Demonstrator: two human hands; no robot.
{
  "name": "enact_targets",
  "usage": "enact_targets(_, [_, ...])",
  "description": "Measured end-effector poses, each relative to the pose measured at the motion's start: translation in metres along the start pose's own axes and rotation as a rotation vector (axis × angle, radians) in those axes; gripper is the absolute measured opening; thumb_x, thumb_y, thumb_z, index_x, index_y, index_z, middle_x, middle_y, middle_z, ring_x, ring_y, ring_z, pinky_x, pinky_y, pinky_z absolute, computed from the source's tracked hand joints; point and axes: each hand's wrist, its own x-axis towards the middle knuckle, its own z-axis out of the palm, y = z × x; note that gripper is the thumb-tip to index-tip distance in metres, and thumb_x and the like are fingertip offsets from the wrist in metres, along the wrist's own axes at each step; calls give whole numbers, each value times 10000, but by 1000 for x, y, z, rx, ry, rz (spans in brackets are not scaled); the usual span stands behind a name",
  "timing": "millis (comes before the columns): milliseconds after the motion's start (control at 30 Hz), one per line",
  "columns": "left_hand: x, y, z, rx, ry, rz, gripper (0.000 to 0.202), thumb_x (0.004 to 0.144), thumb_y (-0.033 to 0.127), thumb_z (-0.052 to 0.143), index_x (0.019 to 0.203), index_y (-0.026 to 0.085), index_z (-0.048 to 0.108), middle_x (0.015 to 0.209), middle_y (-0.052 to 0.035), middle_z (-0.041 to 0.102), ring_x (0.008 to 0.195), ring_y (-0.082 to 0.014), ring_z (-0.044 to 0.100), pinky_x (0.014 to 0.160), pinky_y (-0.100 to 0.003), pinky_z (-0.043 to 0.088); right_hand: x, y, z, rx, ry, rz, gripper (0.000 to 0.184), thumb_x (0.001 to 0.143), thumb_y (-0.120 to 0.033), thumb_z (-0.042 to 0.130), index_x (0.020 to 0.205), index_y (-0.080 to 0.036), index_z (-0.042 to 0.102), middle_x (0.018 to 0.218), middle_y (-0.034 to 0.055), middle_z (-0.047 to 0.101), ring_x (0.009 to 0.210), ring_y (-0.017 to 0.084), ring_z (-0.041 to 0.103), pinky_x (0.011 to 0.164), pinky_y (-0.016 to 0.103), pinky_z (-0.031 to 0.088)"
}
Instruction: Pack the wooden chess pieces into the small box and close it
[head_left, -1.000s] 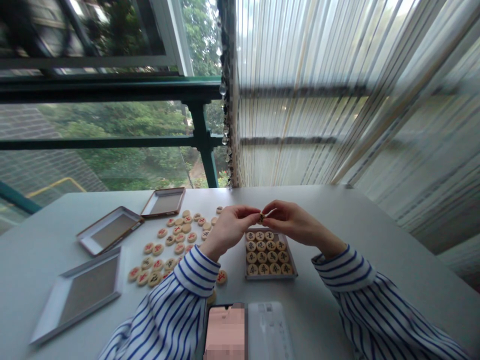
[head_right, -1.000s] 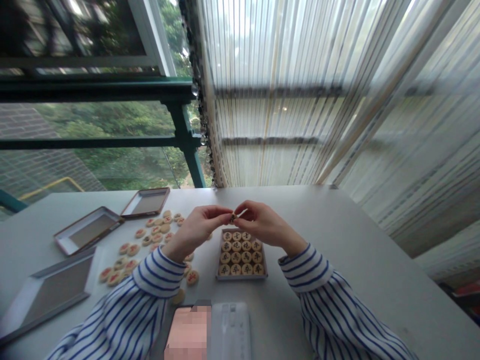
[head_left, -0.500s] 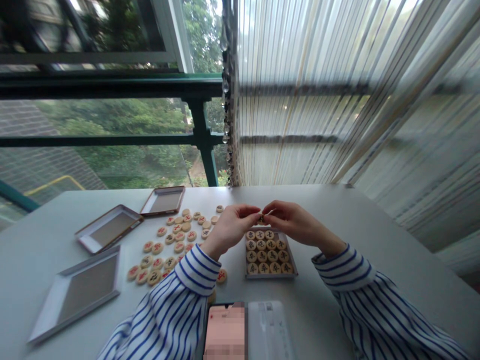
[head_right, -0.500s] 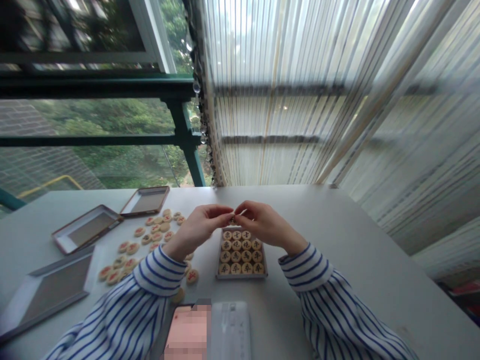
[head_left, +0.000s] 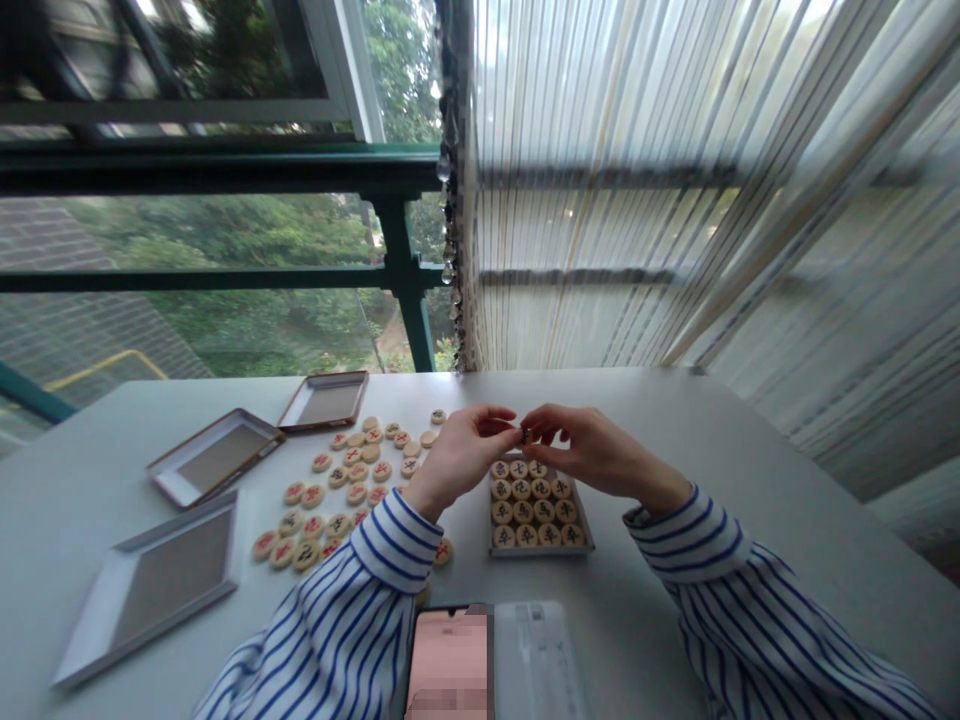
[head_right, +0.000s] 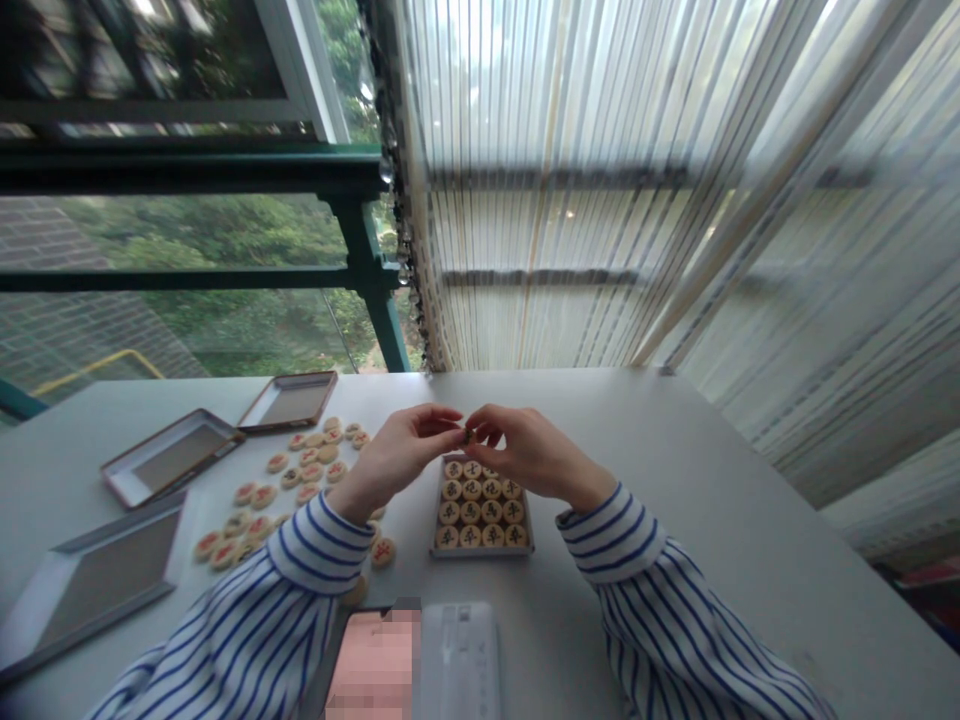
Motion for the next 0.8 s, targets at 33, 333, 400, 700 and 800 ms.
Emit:
enact_targets(33, [0,-1,0,-6,-8,-1,200,704,155,616,896,109,585,803,-77,669,735,-140,619,693,-285,494,0,0,0,-28,4,-10,175,746,-286,573,894,-201,612,762,2,642,682,109,568,613,242,432])
enact_targets(333, [2,-6,2,62,-12,4,171,734,166,571,894,107,583,832,-91,668,733,-141,621,689,-282,498,0,4,0,-180,-1,-46,172,756,-273,558,900,-198,615,762,11,636,685,112,556,618,241,419])
enact_targets(400, [3,-8,0,114,-9,19,202,741,192,560,922,105,584,836,-95,668,731,-143,621,680,-274,494,-1,5,-2,-196,-14,-34,183,759,-283,550,903,-192,617,764,15,640,681,112,561,617,240,420])
enact_targets(700, [4,-14,-9,536,56,113,279,769,283,502,994,146,595,831,-63,667,740,-148,608,664,-248,463,-4,9,-11,-281,-51,72,207,774,-321,518,898,-189,617,730,18,649,641,113,576,597,228,422])
enact_targets(800, [3,-18,-13,763,57,126,315,785,283,466,1039,146,591,874,-69,665,752,-154,607,689,-252,454,-4,6,-14,-311,-73,92,215,778,-327,509,902,-190,619,734,20,653,639,116,578,596,225,421])
